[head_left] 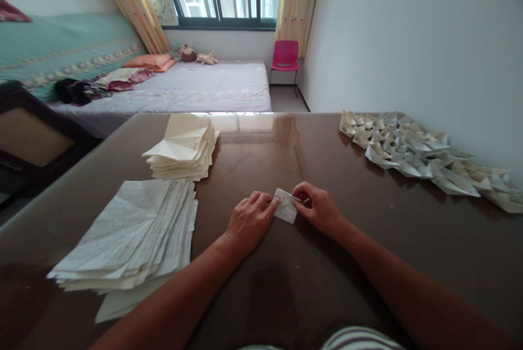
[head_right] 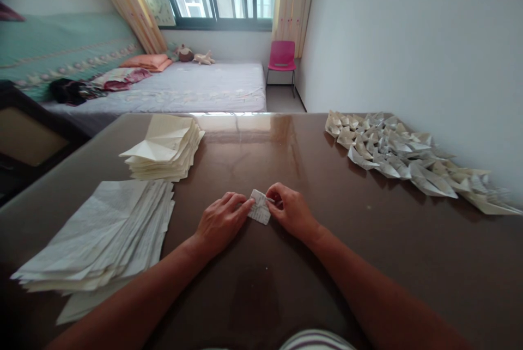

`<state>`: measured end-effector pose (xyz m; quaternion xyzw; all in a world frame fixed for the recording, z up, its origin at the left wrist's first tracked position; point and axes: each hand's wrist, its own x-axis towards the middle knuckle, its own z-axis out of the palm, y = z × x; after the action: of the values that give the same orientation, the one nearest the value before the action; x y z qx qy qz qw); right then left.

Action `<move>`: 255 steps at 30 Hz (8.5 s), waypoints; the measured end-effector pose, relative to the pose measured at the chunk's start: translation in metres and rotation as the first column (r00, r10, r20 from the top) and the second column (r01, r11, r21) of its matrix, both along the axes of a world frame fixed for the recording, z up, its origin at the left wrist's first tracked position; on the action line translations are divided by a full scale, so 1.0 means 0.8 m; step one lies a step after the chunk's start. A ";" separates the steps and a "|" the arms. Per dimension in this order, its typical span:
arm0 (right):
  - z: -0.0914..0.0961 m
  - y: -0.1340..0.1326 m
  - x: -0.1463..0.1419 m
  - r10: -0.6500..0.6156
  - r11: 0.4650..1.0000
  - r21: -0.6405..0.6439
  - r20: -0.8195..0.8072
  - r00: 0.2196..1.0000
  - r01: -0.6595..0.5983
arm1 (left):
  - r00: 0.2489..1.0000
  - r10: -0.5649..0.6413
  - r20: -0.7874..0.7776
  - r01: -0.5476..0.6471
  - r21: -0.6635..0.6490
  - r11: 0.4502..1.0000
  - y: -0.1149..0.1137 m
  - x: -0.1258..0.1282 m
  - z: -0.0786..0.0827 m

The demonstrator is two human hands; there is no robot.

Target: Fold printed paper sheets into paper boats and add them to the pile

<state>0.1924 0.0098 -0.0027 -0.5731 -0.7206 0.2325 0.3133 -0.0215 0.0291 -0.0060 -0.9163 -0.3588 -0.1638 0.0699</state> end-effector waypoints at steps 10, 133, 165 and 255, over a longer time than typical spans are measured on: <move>0.020 -0.022 -0.016 0.193 0.792 0.526 0.266 0.944 -0.310 | 0.963 -0.113 0.246 0.081 0.139 0.987 -0.001 -0.005 0.009; 0.009 -0.037 -0.035 0.103 0.960 0.091 0.764 0.637 -0.264 | 0.971 -0.007 -0.240 -0.024 -0.126 0.992 -0.004 0.003 0.014; -0.011 -0.004 -0.015 0.088 0.929 0.229 0.623 0.778 -0.289 | 0.961 0.030 0.276 0.041 -0.248 0.968 0.009 0.002 -0.021; -0.011 0.024 0.029 0.545 0.743 0.223 0.345 0.764 -0.631 | 0.951 -0.249 -0.184 0.238 -0.082 0.968 -0.005 -0.029 -0.003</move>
<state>0.2159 0.0293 -0.0115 -0.2788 -0.9277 0.1210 0.2168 -0.0450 0.0253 -0.0083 -0.9667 -0.2392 -0.0711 0.0566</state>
